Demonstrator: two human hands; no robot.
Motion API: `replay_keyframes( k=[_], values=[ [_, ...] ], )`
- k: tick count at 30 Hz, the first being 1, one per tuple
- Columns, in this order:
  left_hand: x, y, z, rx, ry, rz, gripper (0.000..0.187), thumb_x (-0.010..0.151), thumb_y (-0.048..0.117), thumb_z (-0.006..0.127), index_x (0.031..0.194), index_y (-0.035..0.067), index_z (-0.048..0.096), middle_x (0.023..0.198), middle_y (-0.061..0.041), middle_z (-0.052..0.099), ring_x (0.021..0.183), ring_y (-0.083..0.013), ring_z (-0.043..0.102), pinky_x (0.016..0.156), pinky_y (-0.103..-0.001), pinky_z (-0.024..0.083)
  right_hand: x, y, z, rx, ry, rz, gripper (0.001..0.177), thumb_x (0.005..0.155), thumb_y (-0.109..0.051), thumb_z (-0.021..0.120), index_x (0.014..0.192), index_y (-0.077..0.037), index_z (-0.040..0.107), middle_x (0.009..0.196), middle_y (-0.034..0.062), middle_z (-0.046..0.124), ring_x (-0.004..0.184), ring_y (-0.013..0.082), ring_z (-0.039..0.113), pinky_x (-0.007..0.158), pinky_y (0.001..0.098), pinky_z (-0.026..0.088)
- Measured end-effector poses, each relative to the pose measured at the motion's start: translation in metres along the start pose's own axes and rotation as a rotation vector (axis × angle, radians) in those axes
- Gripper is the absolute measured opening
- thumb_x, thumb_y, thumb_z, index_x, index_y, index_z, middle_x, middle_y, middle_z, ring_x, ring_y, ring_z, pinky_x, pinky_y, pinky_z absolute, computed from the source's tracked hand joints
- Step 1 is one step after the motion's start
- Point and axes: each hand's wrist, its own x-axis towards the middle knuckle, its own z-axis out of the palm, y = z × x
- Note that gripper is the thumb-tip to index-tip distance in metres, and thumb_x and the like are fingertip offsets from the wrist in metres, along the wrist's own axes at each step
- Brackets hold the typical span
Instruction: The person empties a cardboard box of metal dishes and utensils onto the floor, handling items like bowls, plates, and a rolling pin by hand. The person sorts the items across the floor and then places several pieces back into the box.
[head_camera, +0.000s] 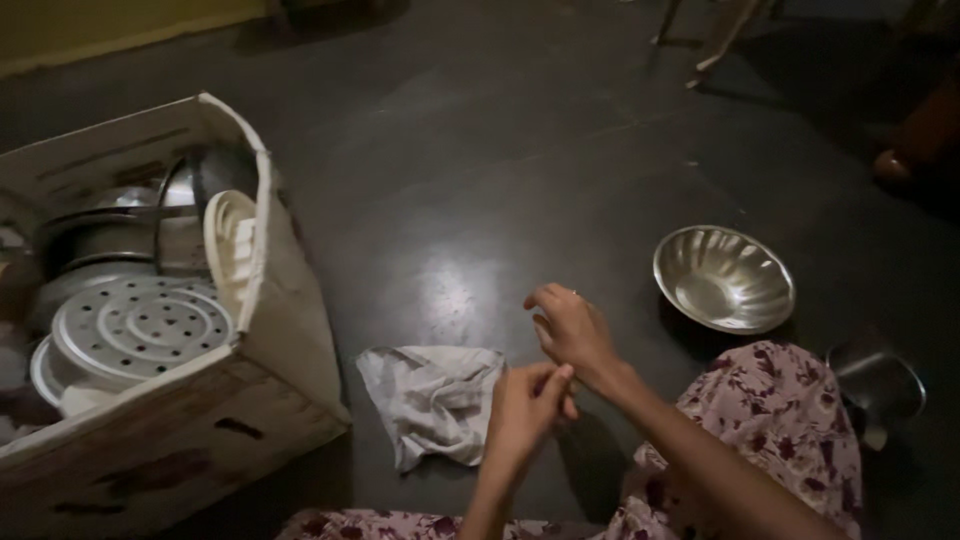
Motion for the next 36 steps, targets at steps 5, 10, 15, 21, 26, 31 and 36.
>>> replay_keyframes(
  k=[5,10,15,21,26,31,36],
  values=[
    [0.017,-0.043,-0.048,-0.28,0.2,-0.05,0.037,0.1,0.027,0.062,0.082,-0.002,0.075,0.063,-0.007,0.071,0.052,-0.0092,0.059,0.049,-0.025,0.044,0.005,-0.024,0.001,-0.05,-0.339,0.105,0.035,0.084,-0.005,0.069,0.118,-0.013,0.069,0.123,0.0082,0.071,0.106,0.0308,0.07,0.089,0.044,0.056],
    [0.016,-0.084,-0.112,0.251,0.502,-0.142,0.033,0.1,0.029,0.063,0.085,0.003,0.078,0.07,-0.01,0.078,0.067,-0.0232,0.078,0.067,-0.034,0.058,0.011,-0.036,-0.021,0.104,-1.307,-0.133,0.068,0.083,-0.011,0.075,0.147,-0.013,0.05,0.143,0.0071,0.06,0.124,0.0254,0.063,0.102,0.0428,0.056],
    [0.001,-0.086,-0.142,1.041,0.39,0.074,0.051,0.066,0.006,0.078,0.116,0.013,0.074,0.124,-0.024,0.065,0.109,-0.0443,0.067,0.079,-0.051,0.057,0.036,-0.065,-0.056,0.772,-1.679,-0.26,0.067,0.094,-0.023,0.072,0.153,-0.003,0.047,0.149,0.0136,0.061,0.127,0.0288,0.066,0.107,0.0451,0.059],
    [-0.025,0.004,-0.161,1.182,0.7,0.33,0.051,0.076,-0.007,0.06,0.124,0.012,0.063,0.151,-0.014,0.052,0.122,-0.0331,0.066,0.093,-0.049,0.058,0.066,-0.116,-0.02,0.571,-0.793,-0.134,0.051,0.088,-0.025,0.074,0.134,-0.004,0.063,0.123,0.0142,0.076,0.111,0.0254,0.075,0.095,0.0393,0.063],
    [-0.05,0.075,-0.207,1.129,0.84,0.695,0.025,0.08,-0.004,0.064,0.102,0.009,0.067,0.136,-0.015,0.068,0.114,-0.0293,0.072,0.092,-0.039,0.062,0.078,-0.162,0.002,0.621,-0.542,-0.095,0.036,0.09,-0.019,0.072,0.122,-0.003,0.069,0.117,0.0107,0.075,0.106,0.0206,0.076,0.087,0.035,0.066],
    [-0.057,0.077,-0.31,1.093,0.969,0.393,0.023,0.095,-0.004,0.062,0.115,0.005,0.07,0.095,-0.014,0.073,0.073,-0.024,0.07,0.066,-0.036,0.057,0.091,-0.22,0.011,0.646,-0.373,-0.254,0.024,0.092,-0.012,0.068,0.114,-0.004,0.073,0.111,0.0099,0.078,0.1,0.0197,0.077,0.081,0.0349,0.067],
    [-0.08,0.032,-0.388,1.119,1.244,0.422,0.029,0.09,0.01,0.069,0.117,0.0,0.064,0.113,-0.021,0.07,0.108,-0.0406,0.065,0.093,-0.05,0.052,0.096,-0.281,0.032,0.656,-0.24,-0.534,0.019,0.095,-0.005,0.065,0.112,-0.001,0.073,0.11,0.0123,0.078,0.1,0.0198,0.077,0.086,0.0327,0.065]
  ],
)
